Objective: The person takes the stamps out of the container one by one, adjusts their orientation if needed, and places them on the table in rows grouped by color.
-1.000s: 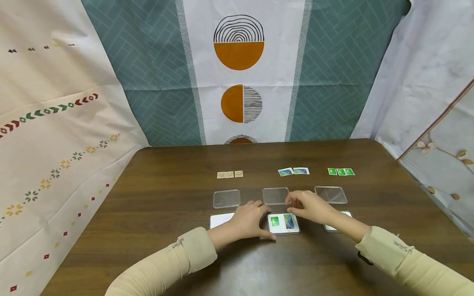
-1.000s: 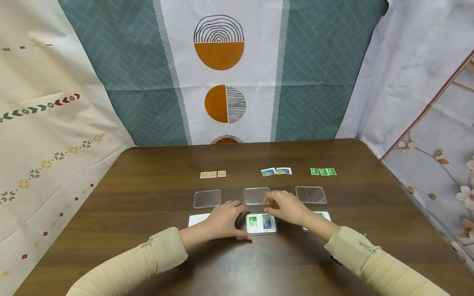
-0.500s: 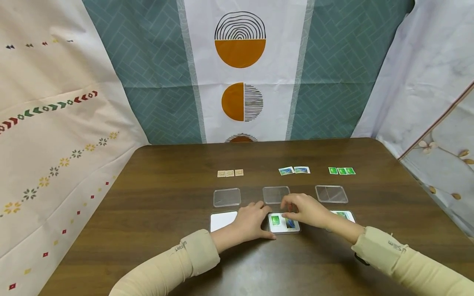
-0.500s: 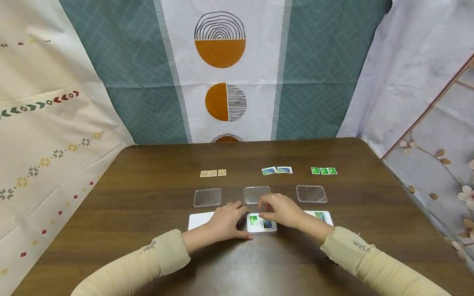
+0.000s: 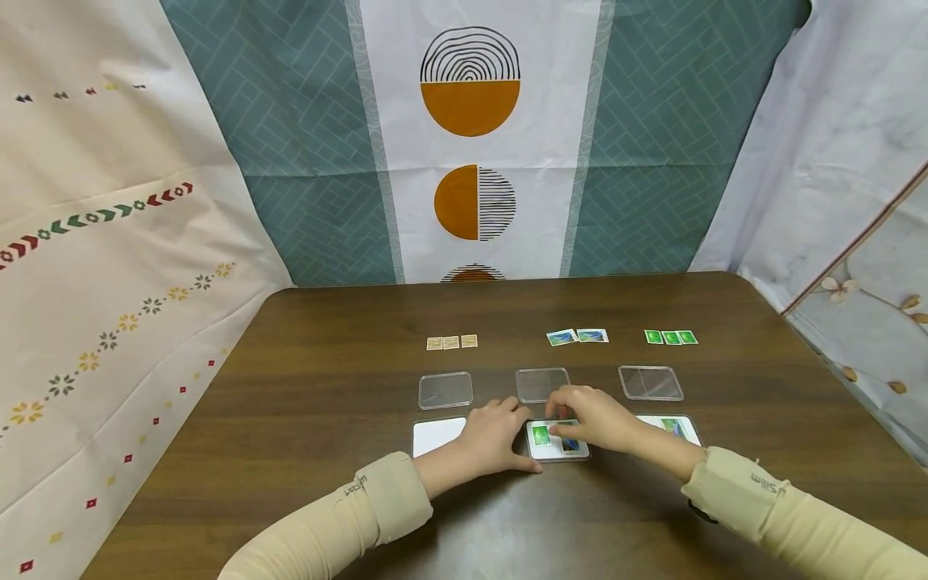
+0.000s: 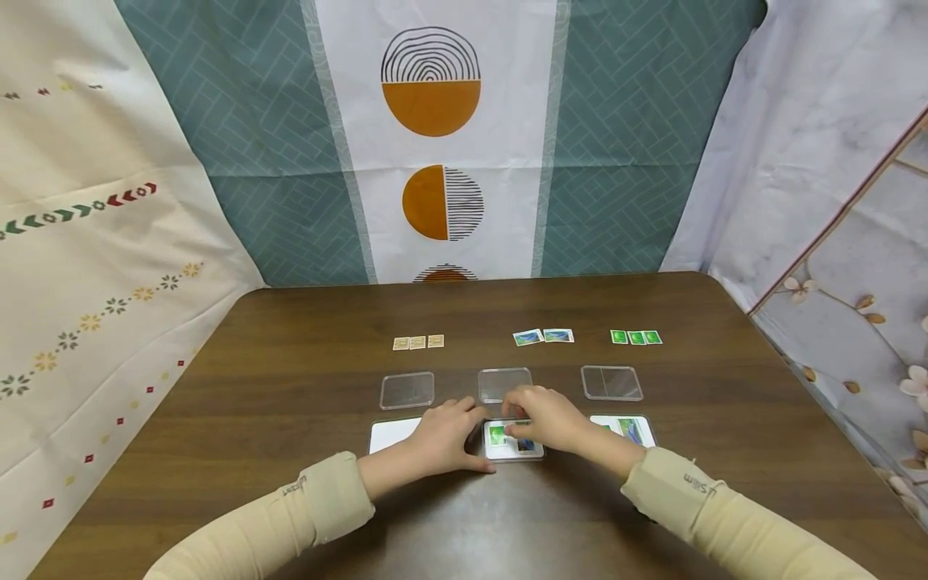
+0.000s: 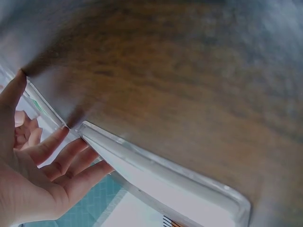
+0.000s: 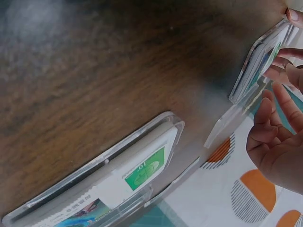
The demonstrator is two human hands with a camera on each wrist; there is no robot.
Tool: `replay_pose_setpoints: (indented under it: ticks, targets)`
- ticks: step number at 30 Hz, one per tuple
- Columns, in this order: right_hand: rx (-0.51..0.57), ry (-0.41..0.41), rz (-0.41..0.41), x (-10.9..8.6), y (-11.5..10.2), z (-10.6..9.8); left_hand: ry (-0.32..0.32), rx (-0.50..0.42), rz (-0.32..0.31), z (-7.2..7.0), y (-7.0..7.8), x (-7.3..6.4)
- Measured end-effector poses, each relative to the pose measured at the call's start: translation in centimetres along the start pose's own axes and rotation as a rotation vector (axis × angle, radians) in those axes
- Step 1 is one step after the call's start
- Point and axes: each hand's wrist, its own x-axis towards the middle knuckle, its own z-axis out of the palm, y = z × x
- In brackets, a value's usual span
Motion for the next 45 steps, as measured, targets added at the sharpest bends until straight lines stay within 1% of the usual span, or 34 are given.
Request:
replay_pose_setpoints:
  ticks: [8, 14, 18, 30, 34, 41, 45]
  targets:
    - [-0.014, -0.005, 0.004, 0.3, -0.1, 0.6, -0.013, 0.013, 0.009, -0.1, -0.1, -0.1]
    - [-0.04, -0.001, 0.02, 0.4, -0.1, 1.0, -0.017, 0.013, 0.011, -0.3, 0.0, -0.1]
    - [-0.036, -0.004, 0.028, 0.4, -0.1, 1.2, -0.022, 0.014, 0.01, -0.2, 0.1, 0.0]
    - [-0.027, -0.012, 0.04, 0.8, -0.3, 1.3, -0.005, 0.021, 0.007, 0.0, 0.2, 0.0]
    - [-0.009, -0.026, 0.039, 1.2, -0.3, 1.1, 0.001, 0.024, 0.009, 0.0, 0.2, 0.0]
    - [0.041, -0.062, 0.067, 2.0, -0.2, 0.8, 0.013, 0.026, 0.004, -0.1, 0.2, 0.0]
    - [0.074, -0.093, 0.064, 2.3, 0.0, 0.7, 0.013, 0.031, 0.003, 0.0, 0.2, 0.0]
